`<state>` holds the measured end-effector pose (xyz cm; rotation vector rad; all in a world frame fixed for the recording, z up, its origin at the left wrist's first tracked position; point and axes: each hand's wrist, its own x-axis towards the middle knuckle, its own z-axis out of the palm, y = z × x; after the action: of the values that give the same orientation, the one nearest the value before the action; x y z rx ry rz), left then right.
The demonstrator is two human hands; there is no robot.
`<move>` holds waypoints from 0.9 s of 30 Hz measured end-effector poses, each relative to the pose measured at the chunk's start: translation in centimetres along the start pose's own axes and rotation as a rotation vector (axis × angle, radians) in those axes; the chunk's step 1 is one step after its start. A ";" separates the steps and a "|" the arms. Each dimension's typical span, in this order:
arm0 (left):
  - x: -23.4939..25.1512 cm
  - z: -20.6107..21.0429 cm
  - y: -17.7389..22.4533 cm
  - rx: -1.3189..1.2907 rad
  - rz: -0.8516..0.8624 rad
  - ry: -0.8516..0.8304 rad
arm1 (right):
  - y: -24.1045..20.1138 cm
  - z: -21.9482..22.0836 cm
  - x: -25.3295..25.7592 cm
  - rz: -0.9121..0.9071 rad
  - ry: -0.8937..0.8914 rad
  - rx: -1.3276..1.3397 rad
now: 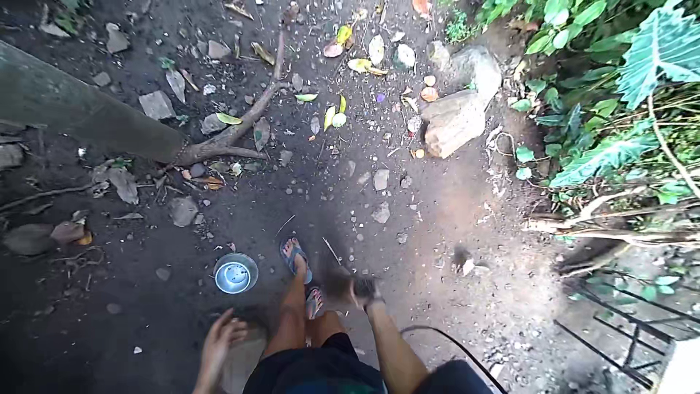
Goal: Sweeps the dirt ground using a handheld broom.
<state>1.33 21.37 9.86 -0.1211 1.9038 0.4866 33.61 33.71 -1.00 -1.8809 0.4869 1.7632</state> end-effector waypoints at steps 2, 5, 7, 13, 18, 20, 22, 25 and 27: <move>-0.1 -2.9 1.1 -0.022 -0.003 0.080 | -5.2 9.5 0.3 -0.040 -0.244 0.094; -0.1 -2.4 3.8 -0.053 0.052 0.081 | -12.7 19.9 -0.3 -0.092 -0.580 0.027; -0.6 0.5 5.5 -0.080 0.066 -0.014 | -15.1 22.7 -0.8 -0.157 -0.708 -0.068; -4.7 9.8 9.1 -0.221 0.042 -0.282 | -5.8 22.1 -9.7 -0.279 -0.268 -0.770; -7.5 11.4 6.5 -0.381 -0.132 -0.100 | 4.7 16.5 -12.1 0.243 -0.237 -1.322; -5.3 12.4 6.1 -0.508 -0.299 -0.140 | 5.3 16.8 -8.6 0.348 -0.201 -1.420; -2.5 14.9 10.1 -0.561 -0.306 -0.297 | 1.4 18.9 -6.3 0.209 -0.133 -1.349; 1.6 20.4 18.8 -0.427 -0.103 -0.580 | -8.7 22.8 -4.5 -0.125 -0.044 -1.178; 4.1 22.5 23.4 -0.391 0.031 -0.700 | -12.8 26.0 -4.5 -0.379 0.081 -1.076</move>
<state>12.11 51.97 5.78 -0.1520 1.1156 0.7999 19.57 58.90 4.41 -2.4634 -0.9412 1.8071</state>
